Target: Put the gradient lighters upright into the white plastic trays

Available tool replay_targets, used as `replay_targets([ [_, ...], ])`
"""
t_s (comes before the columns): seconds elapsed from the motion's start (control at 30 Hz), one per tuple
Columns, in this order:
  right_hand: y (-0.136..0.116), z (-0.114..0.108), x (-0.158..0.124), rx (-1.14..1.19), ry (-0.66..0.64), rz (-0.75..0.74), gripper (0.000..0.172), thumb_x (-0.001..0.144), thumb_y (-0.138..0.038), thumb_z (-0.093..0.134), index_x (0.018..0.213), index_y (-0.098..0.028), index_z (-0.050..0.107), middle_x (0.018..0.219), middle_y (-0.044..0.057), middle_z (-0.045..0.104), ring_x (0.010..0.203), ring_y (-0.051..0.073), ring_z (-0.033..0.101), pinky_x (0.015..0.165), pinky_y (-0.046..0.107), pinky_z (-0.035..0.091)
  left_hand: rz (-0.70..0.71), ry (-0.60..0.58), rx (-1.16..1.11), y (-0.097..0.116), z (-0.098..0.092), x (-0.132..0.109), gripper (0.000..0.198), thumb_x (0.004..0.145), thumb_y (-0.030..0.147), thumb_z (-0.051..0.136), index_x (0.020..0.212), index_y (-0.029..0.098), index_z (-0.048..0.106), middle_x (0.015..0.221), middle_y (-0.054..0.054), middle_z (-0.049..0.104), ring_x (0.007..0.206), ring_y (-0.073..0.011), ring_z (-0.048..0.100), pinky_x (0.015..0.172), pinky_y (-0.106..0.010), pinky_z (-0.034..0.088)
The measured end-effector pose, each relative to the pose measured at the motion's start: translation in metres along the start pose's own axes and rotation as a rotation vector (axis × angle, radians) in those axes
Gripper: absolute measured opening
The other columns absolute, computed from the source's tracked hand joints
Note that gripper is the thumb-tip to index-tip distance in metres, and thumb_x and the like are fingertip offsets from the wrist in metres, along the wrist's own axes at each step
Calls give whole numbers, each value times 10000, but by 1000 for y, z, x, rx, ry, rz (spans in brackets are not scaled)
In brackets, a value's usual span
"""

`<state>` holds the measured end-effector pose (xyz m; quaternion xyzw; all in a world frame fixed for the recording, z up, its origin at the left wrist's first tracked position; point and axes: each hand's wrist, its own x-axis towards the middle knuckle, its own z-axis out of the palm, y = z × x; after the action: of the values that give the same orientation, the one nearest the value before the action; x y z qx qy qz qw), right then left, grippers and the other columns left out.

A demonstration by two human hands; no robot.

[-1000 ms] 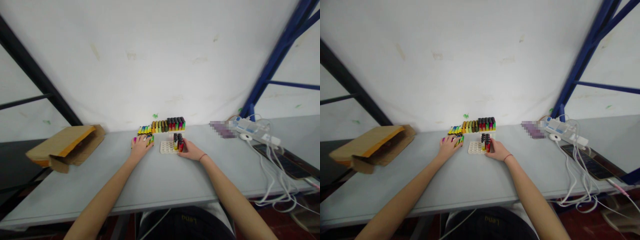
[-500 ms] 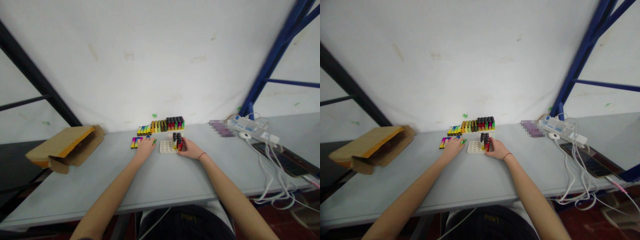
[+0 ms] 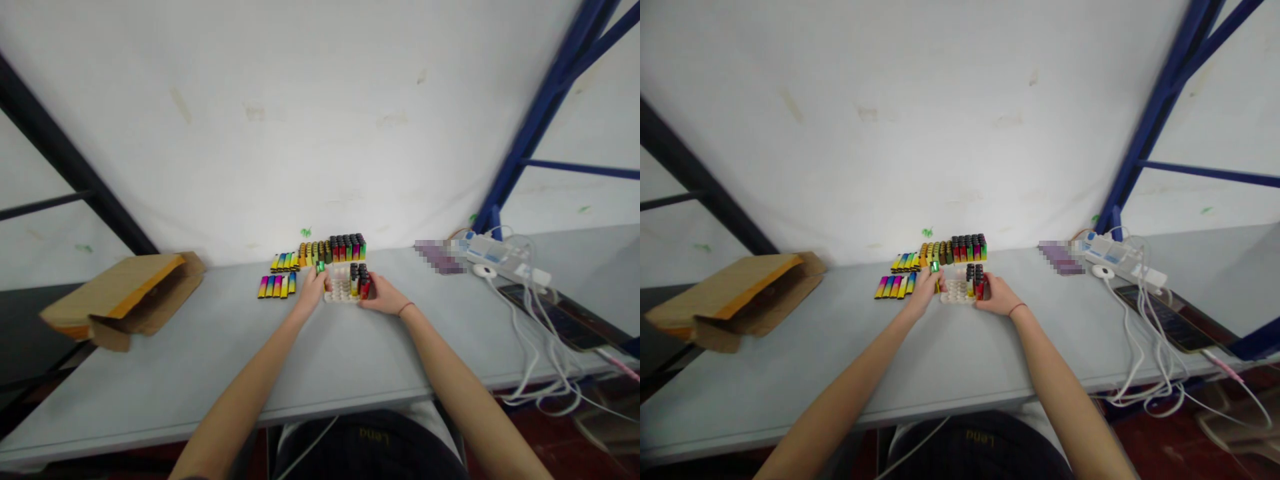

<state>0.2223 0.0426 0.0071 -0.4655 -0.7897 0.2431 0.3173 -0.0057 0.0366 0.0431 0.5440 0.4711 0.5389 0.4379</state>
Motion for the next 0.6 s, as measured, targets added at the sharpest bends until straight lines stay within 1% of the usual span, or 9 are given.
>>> replay_targets([
  [0.07, -1, 0, -1, 12, 1, -10, 651, 651, -298, 779, 1230, -118, 540, 1088, 131, 711, 930, 268, 666, 839, 394, 536, -83, -27, -125, -4, 3, -3, 294, 865, 472, 545, 745, 222, 447, 523, 87, 417, 424, -94, 423, 475, -223, 399],
  [0.1, -2, 0, -1, 4, 2, -11, 656, 650, -296, 778, 1234, -115, 539, 1085, 131, 711, 931, 268, 666, 839, 390, 535, -108, -12, -149, -6, 3, -4, 352, 872, 534, 518, 726, 221, 448, 499, 89, 391, 405, -89, 382, 447, -218, 361],
  [0.13, -2, 0, -1, -12, 6, -8, 664, 647, -297, 780, 1237, -112, 537, 1084, 133, 710, 936, 271, 664, 845, 391, 532, -121, 10, -147, -7, 2, -5, 416, 880, 591, 482, 699, 218, 450, 481, 83, 383, 400, -89, 366, 436, -217, 337],
  [0.2, -1, 1, -1, -54, 18, -3, 671, 644, -308, 786, 1236, -111, 541, 1086, 140, 707, 953, 280, 657, 865, 400, 522, -103, 81, -105, -9, -2, -5, 518, 890, 667, 420, 637, 215, 446, 465, 58, 401, 419, -95, 383, 447, -219, 334],
  [0.27, -1, 1, -1, -81, 20, 0, 654, 657, -329, 783, 1228, -113, 547, 1070, 140, 710, 950, 283, 653, 868, 406, 517, -47, 141, -68, -8, -6, -6, 553, 890, 685, 421, 605, 212, 444, 482, 34, 445, 463, -101, 430, 483, -217, 364],
  [0.33, -2, 2, -2, -92, 13, 2, 638, 677, -349, 774, 1225, -115, 548, 1049, 137, 712, 936, 282, 652, 851, 403, 518, -14, 157, -80, -6, -6, -6, 559, 887, 691, 431, 601, 210, 446, 496, 25, 466, 482, -104, 453, 499, -215, 380],
  [0.37, -2, 2, -2, -97, 12, 4, 639, 683, -356, 771, 1230, -115, 544, 1047, 137, 711, 932, 281, 652, 843, 401, 519, -24, 157, -108, -5, -6, -7, 564, 885, 700, 424, 603, 212, 442, 487, 31, 449, 466, -103, 440, 486, -216, 372],
  [0.5, -3, 2, -2, -127, 12, 6, 641, 685, -364, 777, 1226, -119, 537, 1064, 143, 706, 933, 277, 653, 847, 396, 518, -183, 192, -244, -3, -5, -6, 585, 890, 724, 350, 582, 228, 381, 425, 79, 278, 360, -80, 260, 391, -212, 238],
  [0.6, -3, 1, -2, -140, 13, 1, 627, 682, -355, 781, 1209, -115, 540, 1076, 150, 703, 951, 281, 651, 864, 400, 515, -242, 236, -262, -4, -5, -6, 552, 904, 654, 354, 555, 226, 350, 408, 82, 238, 348, -69, 202, 380, -203, 169],
])
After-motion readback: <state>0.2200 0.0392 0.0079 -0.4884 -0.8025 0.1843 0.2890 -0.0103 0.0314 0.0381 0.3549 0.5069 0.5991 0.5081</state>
